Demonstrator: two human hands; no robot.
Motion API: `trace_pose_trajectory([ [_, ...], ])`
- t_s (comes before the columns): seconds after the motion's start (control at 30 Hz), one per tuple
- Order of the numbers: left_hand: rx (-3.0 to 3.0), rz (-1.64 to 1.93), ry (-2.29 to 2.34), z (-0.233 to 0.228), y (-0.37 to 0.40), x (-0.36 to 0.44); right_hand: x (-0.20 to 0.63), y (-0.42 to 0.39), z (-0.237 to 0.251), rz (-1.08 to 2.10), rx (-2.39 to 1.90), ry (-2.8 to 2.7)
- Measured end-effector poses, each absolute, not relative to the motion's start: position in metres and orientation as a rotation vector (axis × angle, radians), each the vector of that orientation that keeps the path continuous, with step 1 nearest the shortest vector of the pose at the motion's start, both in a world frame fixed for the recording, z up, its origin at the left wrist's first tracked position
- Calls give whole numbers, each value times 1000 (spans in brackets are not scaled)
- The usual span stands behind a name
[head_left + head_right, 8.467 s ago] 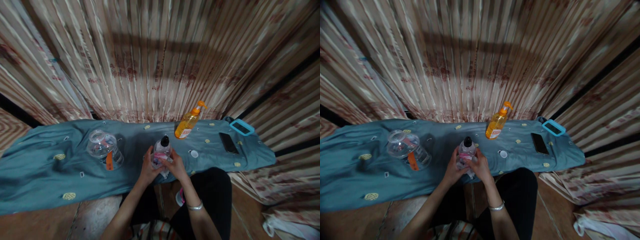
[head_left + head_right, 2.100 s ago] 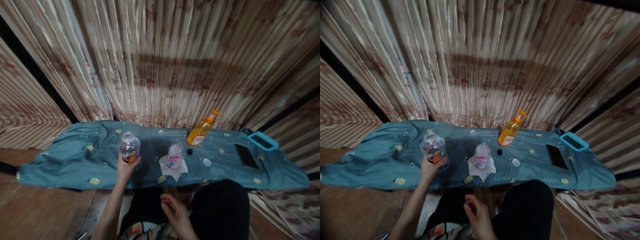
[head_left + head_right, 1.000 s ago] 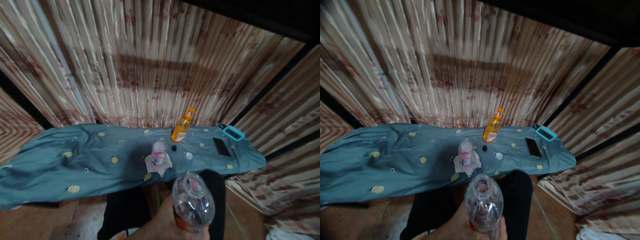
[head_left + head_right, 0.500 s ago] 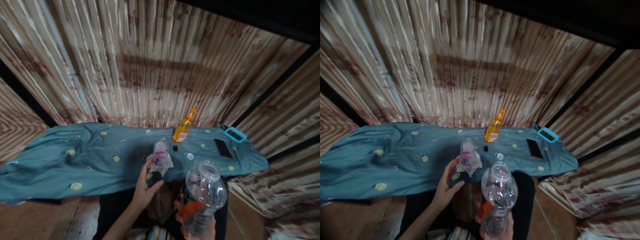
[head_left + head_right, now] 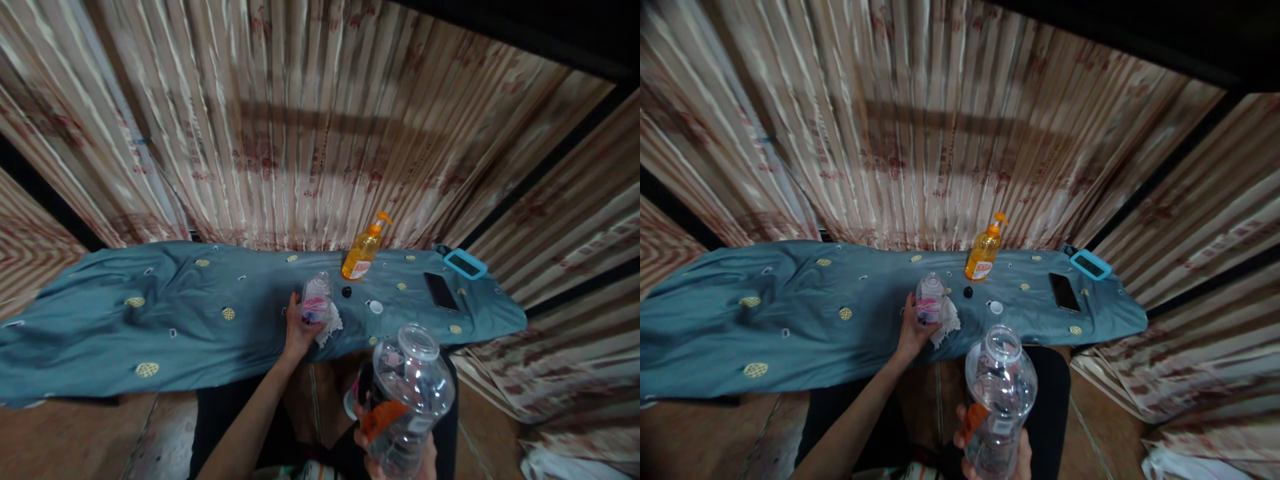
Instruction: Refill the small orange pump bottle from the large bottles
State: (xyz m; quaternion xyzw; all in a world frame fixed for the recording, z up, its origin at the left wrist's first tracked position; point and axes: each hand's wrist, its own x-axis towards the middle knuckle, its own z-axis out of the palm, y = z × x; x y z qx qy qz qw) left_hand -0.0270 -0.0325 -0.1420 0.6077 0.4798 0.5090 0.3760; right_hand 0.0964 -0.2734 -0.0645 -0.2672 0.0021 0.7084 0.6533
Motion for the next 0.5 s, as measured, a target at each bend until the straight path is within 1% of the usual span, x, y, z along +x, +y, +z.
trace_pose_trajectory([
  [0.27,1642,1302,1284,-151,-32,-27,98,-279,-65,1632,-600,-50],
  [0.5,1700,1297,1336,-152,-27,-26,100,-287,-66,1717,-581,-39],
])
